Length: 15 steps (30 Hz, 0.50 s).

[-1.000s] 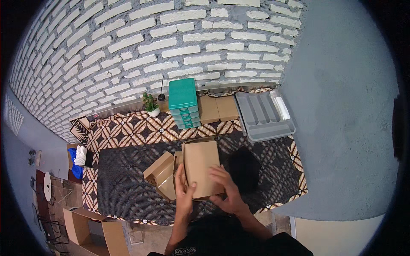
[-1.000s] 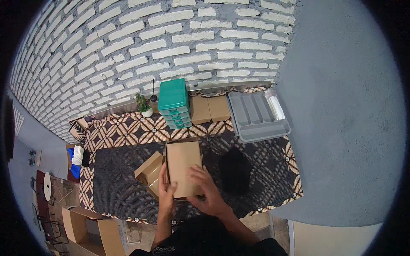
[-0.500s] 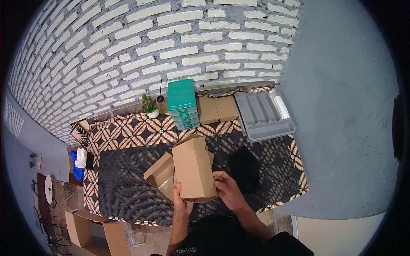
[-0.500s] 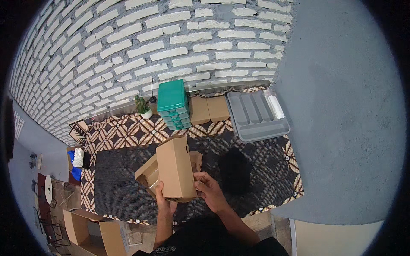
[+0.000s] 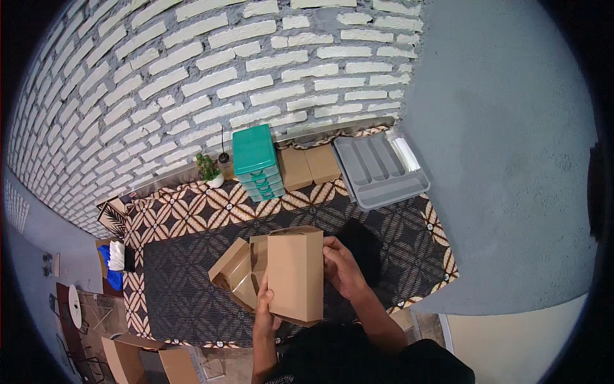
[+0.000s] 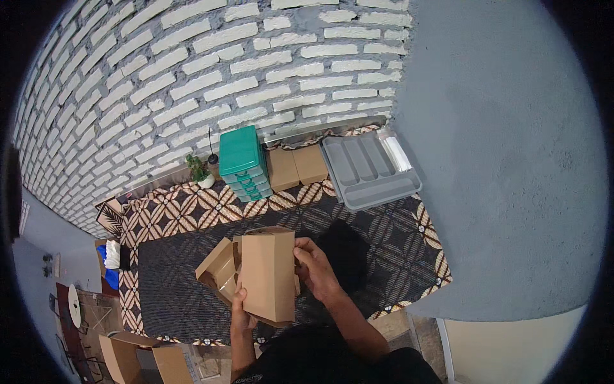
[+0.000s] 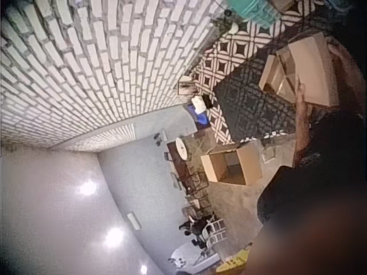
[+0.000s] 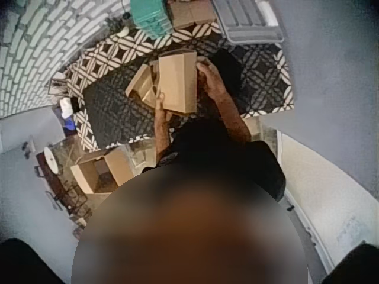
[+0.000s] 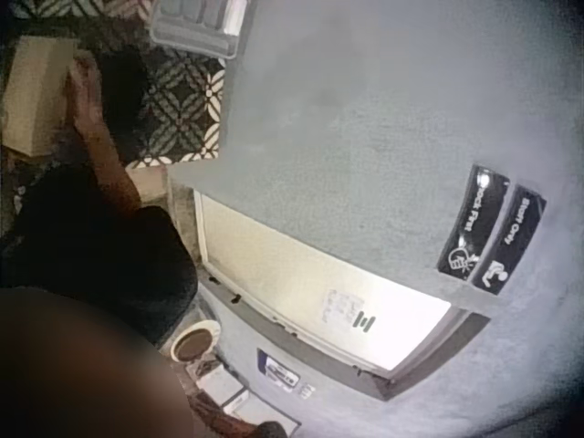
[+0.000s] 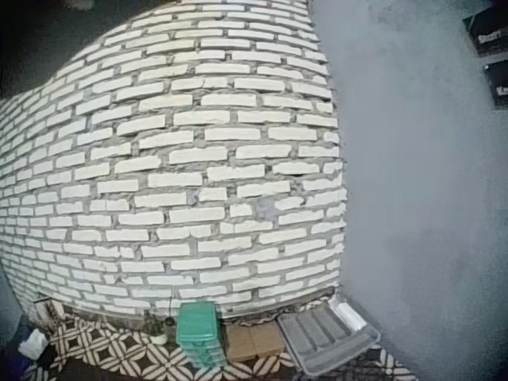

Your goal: Organizing cardboard takeout containers and cleaning a tray.

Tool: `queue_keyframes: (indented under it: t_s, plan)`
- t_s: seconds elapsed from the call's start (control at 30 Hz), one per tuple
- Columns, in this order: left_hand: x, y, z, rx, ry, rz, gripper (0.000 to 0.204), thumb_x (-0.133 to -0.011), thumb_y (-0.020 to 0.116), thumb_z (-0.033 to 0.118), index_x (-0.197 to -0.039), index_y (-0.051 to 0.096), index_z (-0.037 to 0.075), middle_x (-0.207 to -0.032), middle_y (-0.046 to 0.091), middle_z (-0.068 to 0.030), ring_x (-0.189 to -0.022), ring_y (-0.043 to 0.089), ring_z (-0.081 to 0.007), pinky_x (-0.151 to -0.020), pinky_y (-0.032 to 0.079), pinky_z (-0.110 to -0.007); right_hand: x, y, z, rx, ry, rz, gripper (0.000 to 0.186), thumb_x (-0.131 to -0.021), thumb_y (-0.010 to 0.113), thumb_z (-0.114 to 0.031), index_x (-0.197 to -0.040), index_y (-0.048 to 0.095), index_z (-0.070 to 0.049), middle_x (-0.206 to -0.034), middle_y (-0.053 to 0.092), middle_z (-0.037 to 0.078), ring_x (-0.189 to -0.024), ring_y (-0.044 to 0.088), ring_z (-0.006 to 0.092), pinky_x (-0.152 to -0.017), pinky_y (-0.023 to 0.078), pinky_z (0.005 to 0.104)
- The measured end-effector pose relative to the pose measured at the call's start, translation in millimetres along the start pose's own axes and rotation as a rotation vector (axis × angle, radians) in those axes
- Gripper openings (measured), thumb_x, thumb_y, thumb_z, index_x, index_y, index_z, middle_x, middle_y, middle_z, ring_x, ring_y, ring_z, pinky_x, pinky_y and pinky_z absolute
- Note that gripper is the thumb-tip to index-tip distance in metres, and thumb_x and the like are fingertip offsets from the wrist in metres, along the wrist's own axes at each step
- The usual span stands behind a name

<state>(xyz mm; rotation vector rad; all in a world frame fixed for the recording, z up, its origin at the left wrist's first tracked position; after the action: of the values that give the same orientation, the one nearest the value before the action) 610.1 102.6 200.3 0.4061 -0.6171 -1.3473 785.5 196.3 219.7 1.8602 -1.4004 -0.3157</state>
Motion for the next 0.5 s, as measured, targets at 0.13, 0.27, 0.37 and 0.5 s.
queue_keyframes:
  t_s: [0.13, 0.27, 0.37, 0.5]
  plan:
    - [-4.8, -4.6, -3.1, -0.054, -0.014, -0.053, 0.086, -0.086, 0.061, 0.035, -0.152, 0.021, -0.003, -0.148, 0.038, -0.0208, -0.132, 0.046, -0.0272, -0.103, 0.044, -0.034, -5.0, -5.3, 1.6, 0.05, -0.051, 0.037, 0.008, -0.098, 0.053, -0.016, -0.104, 0.056, -0.011, -0.089, 0.059, -0.003, -0.08, 0.06, 0.0073, -0.073, 0.054, 0.0292]
    - [-12.5, -1.5, -5.8, -0.106, 0.011, -0.087, 0.085, -0.088, 0.062, 0.032, -0.152, 0.02, -0.004, -0.15, 0.035, -0.0206, -0.134, 0.044, -0.0266, -0.106, 0.041, -0.035, -12.8, -18.3, 4.2, 0.091, -0.082, 0.06, 0.009, -0.099, 0.053, -0.016, -0.106, 0.056, -0.01, -0.094, 0.061, -0.002, -0.086, 0.061, 0.0084, -0.077, 0.053, 0.0299]
    - [-24.3, 14.4, -5.1, -0.136, 0.123, -0.03, 0.076, -0.091, 0.059, 0.019, -0.153, 0.021, -0.001, -0.152, 0.035, -0.0186, -0.134, 0.043, -0.0261, -0.107, 0.039, -0.036, -21.3, -24.7, 11.4, 0.201, -0.172, 0.132, 0.019, -0.101, 0.052, -0.018, -0.116, 0.056, -0.007, -0.106, 0.06, 0.001, -0.099, 0.06, 0.0119, -0.084, 0.05, 0.0293]
    - [-44.3, 47.9, 4.7, -0.637, 0.292, 0.089, 0.069, -0.093, 0.053, 0.001, -0.155, 0.022, 0.005, -0.154, 0.033, -0.018, -0.135, 0.042, -0.0278, -0.108, 0.037, -0.037, -20.2, -23.0, 9.0, 0.848, -0.439, 0.204, 0.044, -0.099, 0.056, -0.024, -0.138, 0.046, -0.006, -0.138, 0.044, 0.011, -0.122, 0.046, 0.0221, -0.099, 0.042, 0.0333]
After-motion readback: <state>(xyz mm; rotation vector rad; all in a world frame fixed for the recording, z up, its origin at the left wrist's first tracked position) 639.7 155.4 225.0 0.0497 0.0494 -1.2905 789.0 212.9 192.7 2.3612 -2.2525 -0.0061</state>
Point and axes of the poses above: each hand's wrist, its own x-axis away from the middle knuckle, its own y-axis out of the palm, z = x × y, the point moved 1 cm from there along -x, towards the middle knuckle
